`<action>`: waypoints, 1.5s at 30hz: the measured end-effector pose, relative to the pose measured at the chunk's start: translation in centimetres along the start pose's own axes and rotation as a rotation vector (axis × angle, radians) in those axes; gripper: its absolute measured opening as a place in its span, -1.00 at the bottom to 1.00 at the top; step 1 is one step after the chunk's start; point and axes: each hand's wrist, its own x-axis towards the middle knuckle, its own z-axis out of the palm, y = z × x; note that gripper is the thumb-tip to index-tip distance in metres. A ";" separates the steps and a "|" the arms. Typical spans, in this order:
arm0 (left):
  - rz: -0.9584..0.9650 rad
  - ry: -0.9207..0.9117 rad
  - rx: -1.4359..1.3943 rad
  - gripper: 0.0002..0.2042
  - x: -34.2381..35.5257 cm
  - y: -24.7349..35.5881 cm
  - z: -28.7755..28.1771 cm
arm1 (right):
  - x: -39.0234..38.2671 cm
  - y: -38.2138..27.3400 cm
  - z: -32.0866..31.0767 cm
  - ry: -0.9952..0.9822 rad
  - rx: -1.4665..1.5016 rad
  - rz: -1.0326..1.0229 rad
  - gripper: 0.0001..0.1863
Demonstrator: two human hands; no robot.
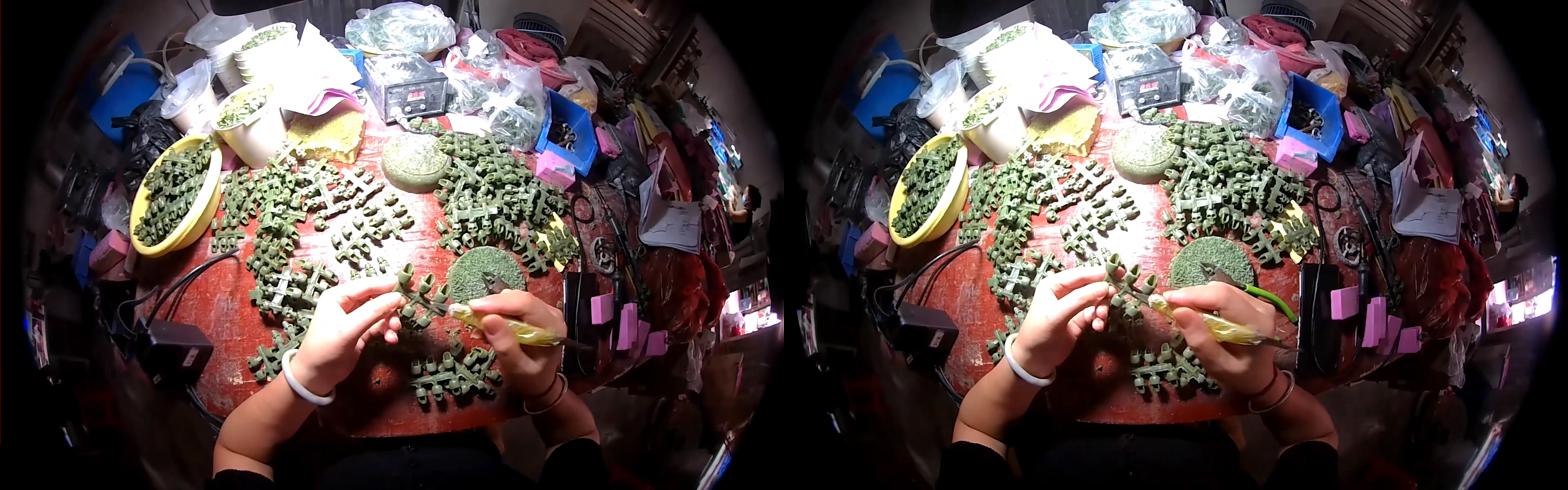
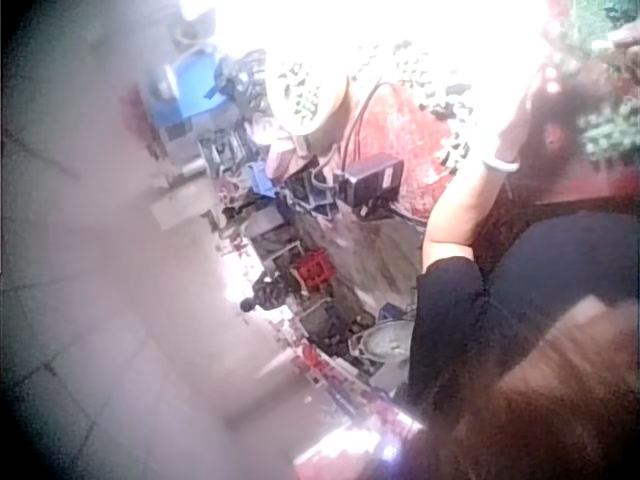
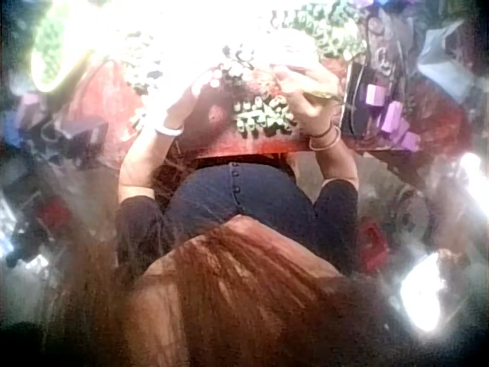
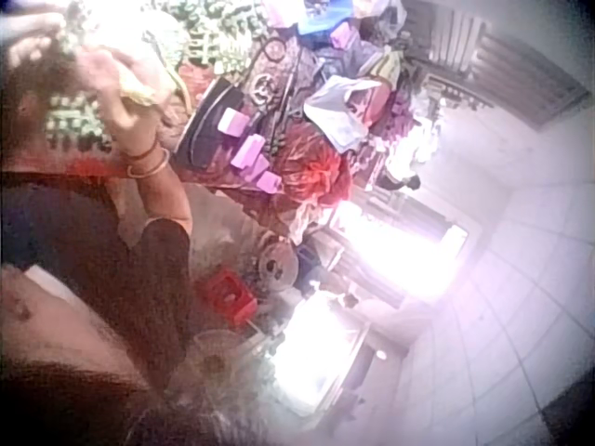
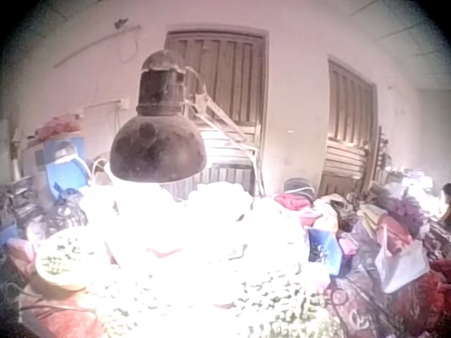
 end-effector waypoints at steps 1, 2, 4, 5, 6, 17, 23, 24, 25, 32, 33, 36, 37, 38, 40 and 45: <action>-0.007 0.005 -0.004 -0.76 0.0 -0.1 -0.1 | -0.3 0.6 -0.1 0.016 0.095 -0.011 -0.75; -0.014 0.011 -0.009 -0.76 0.1 -0.2 -0.1 | -0.3 0.6 -0.1 0.011 0.098 -0.013 -0.75; -0.015 -0.013 -0.014 -0.75 0.2 -0.1 -0.1 | -0.1 0.5 -0.1 0.174 0.055 0.088 -0.74; -0.020 -0.042 -0.018 -0.74 0.3 -0.1 0.0 | 0.1 1.1 -0.3 0.064 -0.011 0.111 -0.70; -0.019 -0.040 -0.017 -0.74 0.2 0.0 0.0 | 0.5 1.0 0.2 0.004 -0.008 0.134 -0.71; -0.070 -0.168 -0.043 -0.57 0.0 0.6 0.2 | 0.6 0.8 1.2 0.020 0.295 0.493 -0.63; -0.040 -0.239 -0.007 -0.57 0.3 0.2 -0.5 | 0.8 0.6 1.1 0.043 0.303 0.548 -0.65; -0.021 -0.273 0.014 -0.58 0.3 0.1 -0.7 | 0.8 0.6 1.1 0.049 0.328 0.549 -0.65; -0.024 -0.274 0.014 -0.58 0.4 0.1 -0.6 | 0.8 0.7 1.0 0.057 0.350 0.550 -0.65; -0.079 -0.434 0.127 -0.58 0.2 0.7 0.9 | 0.6 0.5 0.8 -0.106 0.377 0.496 -0.67; -0.065 -0.468 0.166 -0.59 0.1 0.1 0.6 | 0.6 0.3 1.1 -0.141 0.375 0.493 -0.67; -0.119 -0.466 0.186 -0.65 0.0 0.2 0.6 | 0.4 0.3 1.4 -0.193 0.343 0.510 -0.68; -0.134 -0.405 0.243 -0.67 0.0 0.4 0.3 | 0.3 0.6 1.4 -0.169 0.373 0.489 -0.70; -0.149 -0.343 0.300 -0.69 0.1 0.8 0.4 | 0.2 0.8 1.3 -0.145 0.402 0.468 -0.71; -0.078 -0.242 0.223 -0.71 -0.3 2.1 0.7 | 0.1 0.9 1.3 -0.089 0.363 0.461 -0.73; 0.149 -0.035 0.011 -0.81 0.9 3.0 -2.0 | 0.4 2.3 2.4 -0.364 -0.329 -0.120 -0.58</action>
